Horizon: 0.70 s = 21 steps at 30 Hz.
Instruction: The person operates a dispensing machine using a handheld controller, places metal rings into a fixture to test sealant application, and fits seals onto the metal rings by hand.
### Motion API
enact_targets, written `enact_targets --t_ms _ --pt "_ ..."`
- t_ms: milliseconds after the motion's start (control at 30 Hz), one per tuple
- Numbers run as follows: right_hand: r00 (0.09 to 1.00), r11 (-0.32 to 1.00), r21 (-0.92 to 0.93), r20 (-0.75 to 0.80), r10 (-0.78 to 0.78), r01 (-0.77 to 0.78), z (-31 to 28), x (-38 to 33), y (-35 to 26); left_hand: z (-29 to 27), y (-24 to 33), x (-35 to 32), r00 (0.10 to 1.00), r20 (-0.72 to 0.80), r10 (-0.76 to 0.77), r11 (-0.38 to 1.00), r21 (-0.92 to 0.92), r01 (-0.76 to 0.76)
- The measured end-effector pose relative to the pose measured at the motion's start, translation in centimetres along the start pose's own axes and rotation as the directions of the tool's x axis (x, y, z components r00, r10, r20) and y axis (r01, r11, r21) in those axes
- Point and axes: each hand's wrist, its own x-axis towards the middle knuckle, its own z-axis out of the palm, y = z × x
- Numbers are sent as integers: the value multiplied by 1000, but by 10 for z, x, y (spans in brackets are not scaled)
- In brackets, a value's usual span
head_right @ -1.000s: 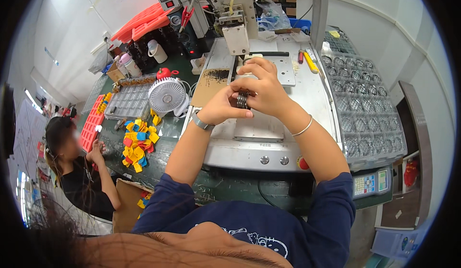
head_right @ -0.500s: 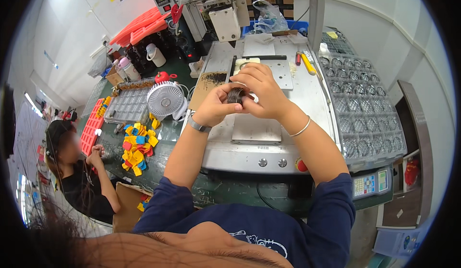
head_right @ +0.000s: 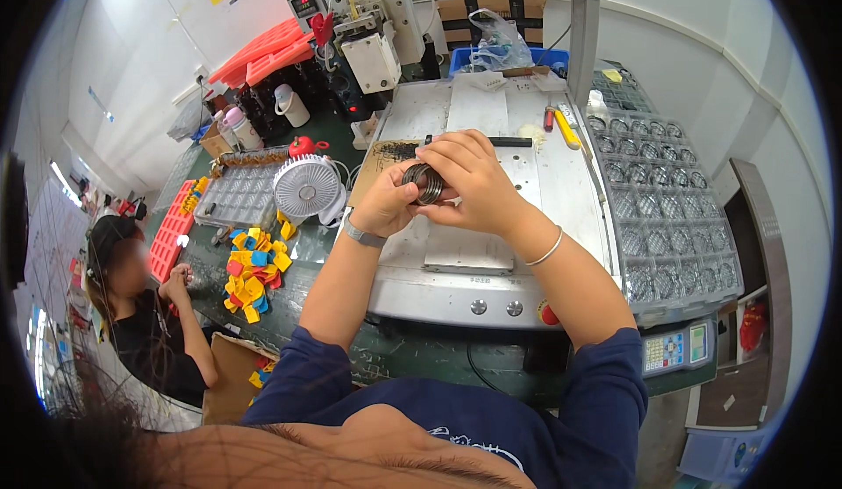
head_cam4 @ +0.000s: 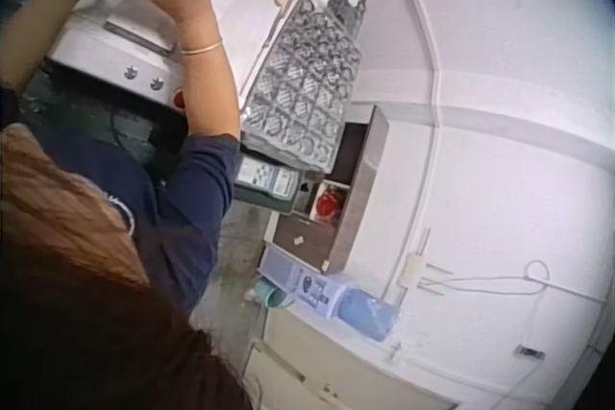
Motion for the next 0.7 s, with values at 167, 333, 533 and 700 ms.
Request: enact_targets --t_ms 167,333,533,700 --pt "1000 998 48 -2 -27 27 -4 4 -2 0 2 -1 998 -15 -66 998 -3 66" --pt "998 998 55 63 32 -36 -3 1 -2 -3 3 0 997 -3 -72 997 33 72" --pt "998 998 -37 35 58 -57 3 -8 7 -13 -6 1 998 -52 -39 998 43 41" --pt "993 996 -23 77 89 -87 8 -5 2 -10 -13 3 999 -48 19 987 161 -12"
